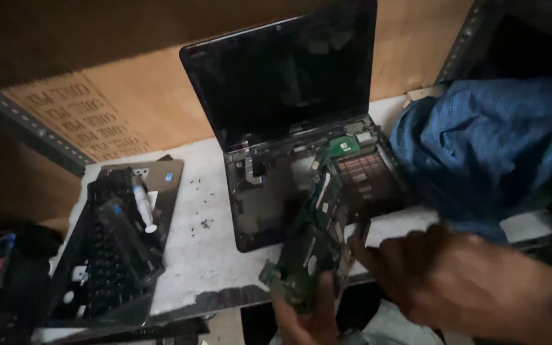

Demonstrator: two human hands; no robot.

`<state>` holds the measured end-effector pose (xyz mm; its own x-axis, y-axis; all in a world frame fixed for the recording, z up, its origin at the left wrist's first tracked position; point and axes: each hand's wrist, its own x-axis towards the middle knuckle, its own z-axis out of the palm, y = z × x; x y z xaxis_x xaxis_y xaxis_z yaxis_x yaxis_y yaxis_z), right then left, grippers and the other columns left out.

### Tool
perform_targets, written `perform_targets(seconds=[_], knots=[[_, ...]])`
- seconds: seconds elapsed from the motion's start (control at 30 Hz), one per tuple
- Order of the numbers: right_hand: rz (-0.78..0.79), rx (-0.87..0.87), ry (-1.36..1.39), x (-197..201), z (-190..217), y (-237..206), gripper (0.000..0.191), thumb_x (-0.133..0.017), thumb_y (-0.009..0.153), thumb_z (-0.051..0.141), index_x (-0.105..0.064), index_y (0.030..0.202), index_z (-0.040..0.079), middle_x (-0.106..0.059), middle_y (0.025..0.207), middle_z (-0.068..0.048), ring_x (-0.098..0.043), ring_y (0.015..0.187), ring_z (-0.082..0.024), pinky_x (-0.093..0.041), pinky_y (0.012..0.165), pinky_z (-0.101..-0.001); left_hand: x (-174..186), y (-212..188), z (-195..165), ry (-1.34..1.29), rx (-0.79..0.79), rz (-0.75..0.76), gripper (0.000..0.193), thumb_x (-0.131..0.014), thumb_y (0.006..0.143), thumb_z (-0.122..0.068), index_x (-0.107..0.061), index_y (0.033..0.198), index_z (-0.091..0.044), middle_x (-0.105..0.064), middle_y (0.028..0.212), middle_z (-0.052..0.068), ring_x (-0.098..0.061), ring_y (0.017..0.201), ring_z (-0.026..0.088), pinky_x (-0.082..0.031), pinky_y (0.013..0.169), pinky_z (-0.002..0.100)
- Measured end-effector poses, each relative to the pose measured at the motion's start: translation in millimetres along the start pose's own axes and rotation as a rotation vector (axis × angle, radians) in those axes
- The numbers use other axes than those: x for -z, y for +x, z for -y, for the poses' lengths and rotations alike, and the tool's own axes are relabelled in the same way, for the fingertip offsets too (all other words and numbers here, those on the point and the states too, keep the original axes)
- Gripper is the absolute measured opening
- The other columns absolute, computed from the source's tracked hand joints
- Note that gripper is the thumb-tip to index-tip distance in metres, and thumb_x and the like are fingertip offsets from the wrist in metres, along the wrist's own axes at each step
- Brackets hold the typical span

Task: The person works on a disassembled laptop at a repair bench, using a screwdriver to loosen screws and detach the old motherboard. They lift the motherboard out, set it aside, position a replacement board in the laptop chassis, and drive screws to secure it.

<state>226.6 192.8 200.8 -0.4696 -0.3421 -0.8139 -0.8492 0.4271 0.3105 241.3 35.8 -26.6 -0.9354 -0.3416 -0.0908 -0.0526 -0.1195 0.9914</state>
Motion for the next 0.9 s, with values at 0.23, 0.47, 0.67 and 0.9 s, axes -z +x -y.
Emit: perform_targets(seconds=[0.23,0.47,0.67,0.9], knots=[[-0.371,-0.325,1.230,-22,2,6,0.041,-0.052,0.105,0.039,-0.059,0.145,0.031,-0.069,0.115,0.007,-0.068,0.099,-0.007,-0.056,0.083,-0.0281,-7,-2,8,-0.181,0.156,0.064,0.061,-0.076,0.081,-0.012,-0.056,0.137,-0.002,-0.075,0.119,0.020,-0.078,0.099,0.029,-0.065,0.074,0.043],[-0.226,-0.363,1.512,-44,-2,15,0.040,-0.058,0.101,0.027,-0.068,0.140,0.032,-0.068,0.123,0.007,-0.065,0.112,-0.009,-0.053,0.098,-0.0312,-2,5,33,-0.047,-0.036,0.095,0.056,-0.079,0.081,-0.012,-0.058,0.133,-0.002,-0.076,0.119,0.020,-0.077,0.107,0.028,-0.067,0.082,0.042],[-0.141,-0.408,1.207,-30,12,3,0.048,-0.060,0.100,0.030,-0.055,0.148,0.036,-0.067,0.119,0.001,-0.072,0.100,-0.012,-0.060,0.088,-0.0321,-2,-3,42,-0.001,-0.137,0.089,0.056,-0.083,0.081,-0.010,-0.057,0.128,0.002,-0.074,0.120,0.021,-0.076,0.107,0.029,-0.063,0.087,0.043],[0.032,-0.065,0.386,-14,1,-3,0.066,-0.039,0.112,0.019,-0.002,0.165,0.004,-0.059,0.104,-0.019,-0.058,0.063,-0.021,-0.050,0.053,-0.0337,4,-2,15,-0.040,-0.038,0.136,0.054,-0.077,0.085,-0.016,-0.058,0.133,-0.002,-0.073,0.122,0.018,-0.078,0.105,0.026,-0.068,0.081,0.043]])
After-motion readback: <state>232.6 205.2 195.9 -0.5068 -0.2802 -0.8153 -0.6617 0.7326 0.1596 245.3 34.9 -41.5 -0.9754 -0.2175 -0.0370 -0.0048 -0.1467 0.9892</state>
